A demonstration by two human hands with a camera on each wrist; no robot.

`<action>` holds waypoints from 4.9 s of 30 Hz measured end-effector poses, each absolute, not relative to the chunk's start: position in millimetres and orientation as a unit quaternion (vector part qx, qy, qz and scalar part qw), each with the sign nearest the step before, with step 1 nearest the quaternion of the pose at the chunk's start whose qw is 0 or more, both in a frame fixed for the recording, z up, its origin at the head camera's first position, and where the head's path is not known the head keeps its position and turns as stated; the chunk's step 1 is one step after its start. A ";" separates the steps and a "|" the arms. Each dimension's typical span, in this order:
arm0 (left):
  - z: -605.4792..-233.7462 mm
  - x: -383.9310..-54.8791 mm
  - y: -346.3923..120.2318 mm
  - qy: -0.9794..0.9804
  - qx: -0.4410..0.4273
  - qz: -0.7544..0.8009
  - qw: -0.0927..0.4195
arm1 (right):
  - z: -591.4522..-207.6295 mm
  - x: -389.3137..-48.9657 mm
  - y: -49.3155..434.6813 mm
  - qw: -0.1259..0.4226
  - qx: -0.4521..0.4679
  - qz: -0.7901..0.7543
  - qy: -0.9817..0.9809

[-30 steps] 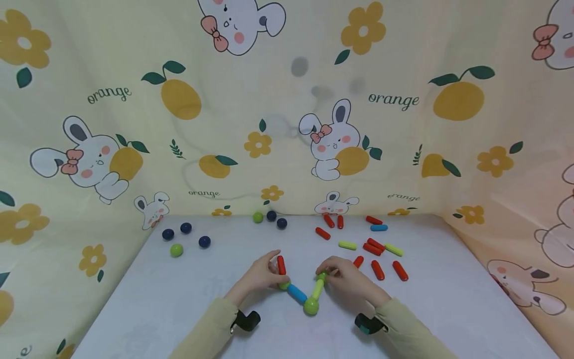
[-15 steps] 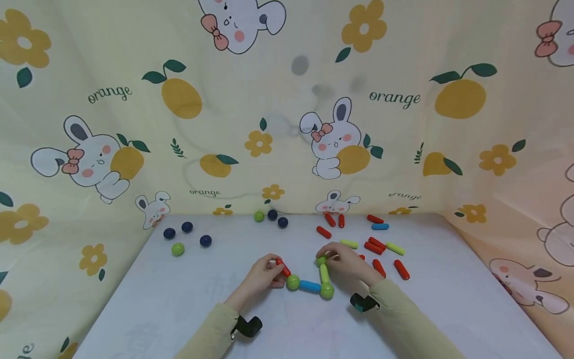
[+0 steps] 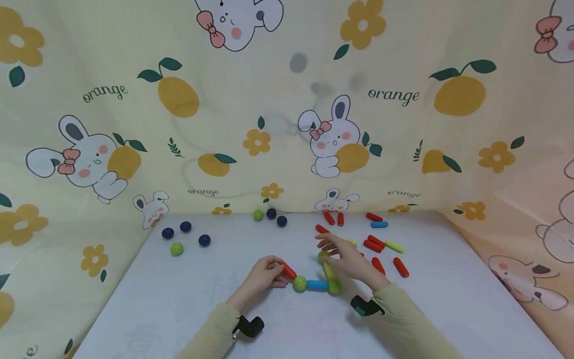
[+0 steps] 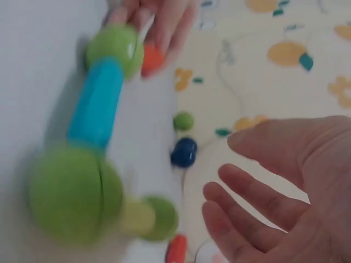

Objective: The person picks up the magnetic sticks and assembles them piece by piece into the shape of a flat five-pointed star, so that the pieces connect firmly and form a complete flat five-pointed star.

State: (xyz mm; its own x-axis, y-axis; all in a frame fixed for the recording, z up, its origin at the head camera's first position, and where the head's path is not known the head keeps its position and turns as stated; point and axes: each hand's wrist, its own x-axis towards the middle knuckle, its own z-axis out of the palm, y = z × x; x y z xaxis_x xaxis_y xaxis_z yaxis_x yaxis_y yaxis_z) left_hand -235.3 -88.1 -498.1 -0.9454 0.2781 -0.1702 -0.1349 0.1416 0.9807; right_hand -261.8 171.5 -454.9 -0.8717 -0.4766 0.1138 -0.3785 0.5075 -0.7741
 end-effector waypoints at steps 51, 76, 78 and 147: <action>-505.3 -341.1 -95.3 0.783 0.079 0.615 -0.036 | -480.4 -229.9 146.3 0.142 -0.260 -0.405 0.865; -513.0 -368.2 -78.5 0.820 0.078 0.566 0.027 | -482.1 -229.2 142.0 0.146 -0.255 -0.408 0.864; -511.7 -366.2 -77.7 0.820 0.074 0.567 0.029 | -481.5 -229.5 142.0 0.146 -0.256 -0.408 0.864; -504.8 -244.3 -54.3 0.709 -0.023 0.700 0.083 | -477.6 -232.6 144.1 0.128 -0.257 -0.416 0.863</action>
State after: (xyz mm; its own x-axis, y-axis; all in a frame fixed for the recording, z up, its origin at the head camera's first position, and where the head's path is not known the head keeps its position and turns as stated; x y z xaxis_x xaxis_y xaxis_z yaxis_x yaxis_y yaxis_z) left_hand -244.3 -54.3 -504.8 -0.9853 0.0838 -0.1488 -0.1477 0.0191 0.9889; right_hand -232.6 144.1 -477.6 -0.8349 -0.5504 -0.0074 -0.3373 0.5221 -0.7833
